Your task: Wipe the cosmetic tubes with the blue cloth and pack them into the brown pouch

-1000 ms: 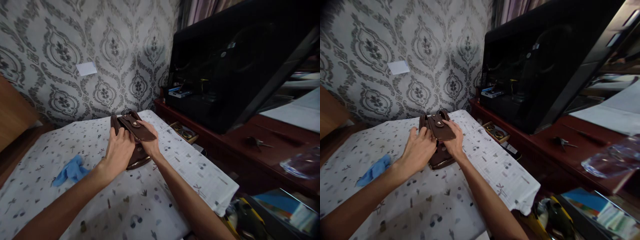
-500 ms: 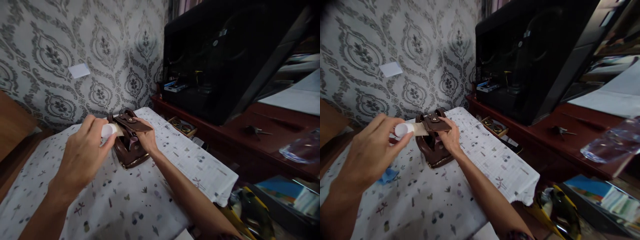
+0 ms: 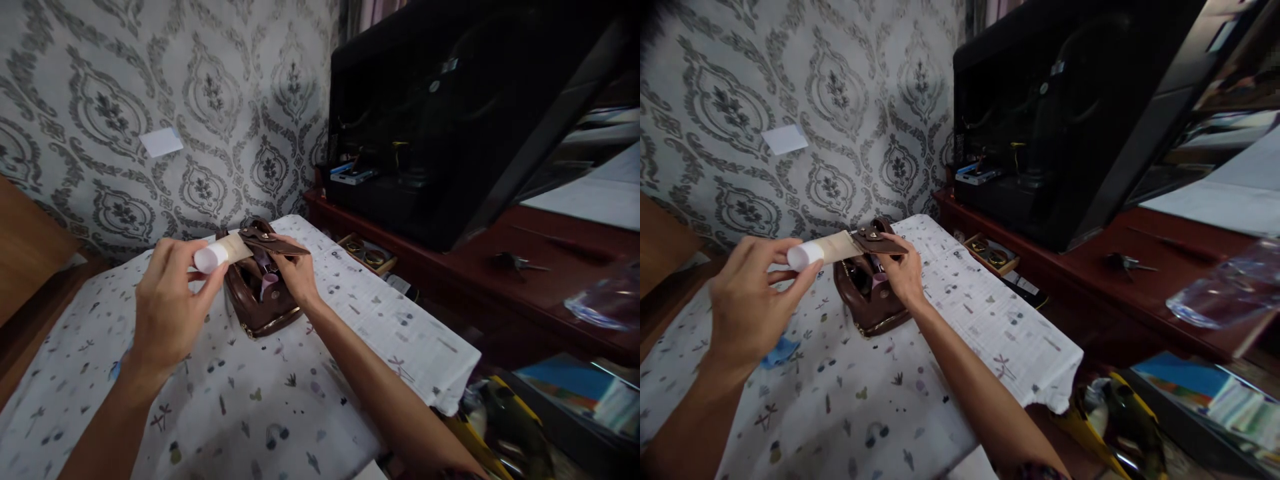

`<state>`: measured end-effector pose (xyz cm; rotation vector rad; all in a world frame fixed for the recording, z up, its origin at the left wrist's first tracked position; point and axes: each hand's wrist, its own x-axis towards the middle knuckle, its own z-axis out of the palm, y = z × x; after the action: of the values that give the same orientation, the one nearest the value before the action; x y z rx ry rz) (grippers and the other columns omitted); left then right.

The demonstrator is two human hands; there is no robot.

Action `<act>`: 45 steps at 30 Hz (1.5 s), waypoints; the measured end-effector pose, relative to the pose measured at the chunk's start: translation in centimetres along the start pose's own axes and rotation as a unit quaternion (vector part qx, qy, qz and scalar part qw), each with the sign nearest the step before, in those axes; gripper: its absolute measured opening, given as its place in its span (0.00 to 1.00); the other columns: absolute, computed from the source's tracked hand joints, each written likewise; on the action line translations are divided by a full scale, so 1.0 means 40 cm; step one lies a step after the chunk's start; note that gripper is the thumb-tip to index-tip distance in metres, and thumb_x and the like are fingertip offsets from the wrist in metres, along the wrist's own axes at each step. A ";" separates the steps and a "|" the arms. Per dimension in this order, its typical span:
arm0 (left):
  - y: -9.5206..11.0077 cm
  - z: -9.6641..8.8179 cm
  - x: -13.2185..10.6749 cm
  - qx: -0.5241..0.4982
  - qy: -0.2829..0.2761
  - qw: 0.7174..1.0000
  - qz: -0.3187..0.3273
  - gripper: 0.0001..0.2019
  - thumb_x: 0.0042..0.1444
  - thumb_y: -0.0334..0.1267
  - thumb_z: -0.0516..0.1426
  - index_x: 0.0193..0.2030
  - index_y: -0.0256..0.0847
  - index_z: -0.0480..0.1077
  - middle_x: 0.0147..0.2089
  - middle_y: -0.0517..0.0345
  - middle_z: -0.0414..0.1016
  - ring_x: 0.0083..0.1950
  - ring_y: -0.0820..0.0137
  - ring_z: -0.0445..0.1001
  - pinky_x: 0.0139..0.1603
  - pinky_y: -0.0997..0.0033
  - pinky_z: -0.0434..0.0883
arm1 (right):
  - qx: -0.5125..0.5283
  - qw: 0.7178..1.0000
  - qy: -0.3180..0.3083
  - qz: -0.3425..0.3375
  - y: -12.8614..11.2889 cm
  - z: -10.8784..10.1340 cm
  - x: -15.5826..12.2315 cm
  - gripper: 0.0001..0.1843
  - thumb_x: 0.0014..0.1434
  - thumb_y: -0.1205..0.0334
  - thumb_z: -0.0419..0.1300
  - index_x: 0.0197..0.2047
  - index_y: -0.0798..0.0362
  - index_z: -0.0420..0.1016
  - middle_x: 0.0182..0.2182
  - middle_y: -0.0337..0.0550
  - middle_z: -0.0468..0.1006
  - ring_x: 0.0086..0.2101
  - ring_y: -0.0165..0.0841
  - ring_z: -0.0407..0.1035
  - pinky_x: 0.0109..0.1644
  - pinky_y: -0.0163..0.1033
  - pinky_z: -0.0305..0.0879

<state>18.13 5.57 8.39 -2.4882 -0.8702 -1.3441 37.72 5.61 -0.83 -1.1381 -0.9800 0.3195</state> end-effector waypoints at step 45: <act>-0.058 0.186 0.029 0.160 -0.306 0.938 0.042 0.17 0.68 0.43 0.50 0.54 0.37 0.71 0.58 0.40 0.75 0.65 0.48 0.66 0.61 0.43 0.65 | 0.055 0.998 -0.004 -0.013 0.015 -0.002 -0.001 0.18 0.54 0.58 0.58 0.47 0.50 0.80 0.45 0.42 0.83 0.45 0.39 0.76 0.52 0.45 0.72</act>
<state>22.54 11.03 4.79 -2.6474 -0.9760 -0.3375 37.91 5.79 -1.37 -1.0230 -0.9715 0.3526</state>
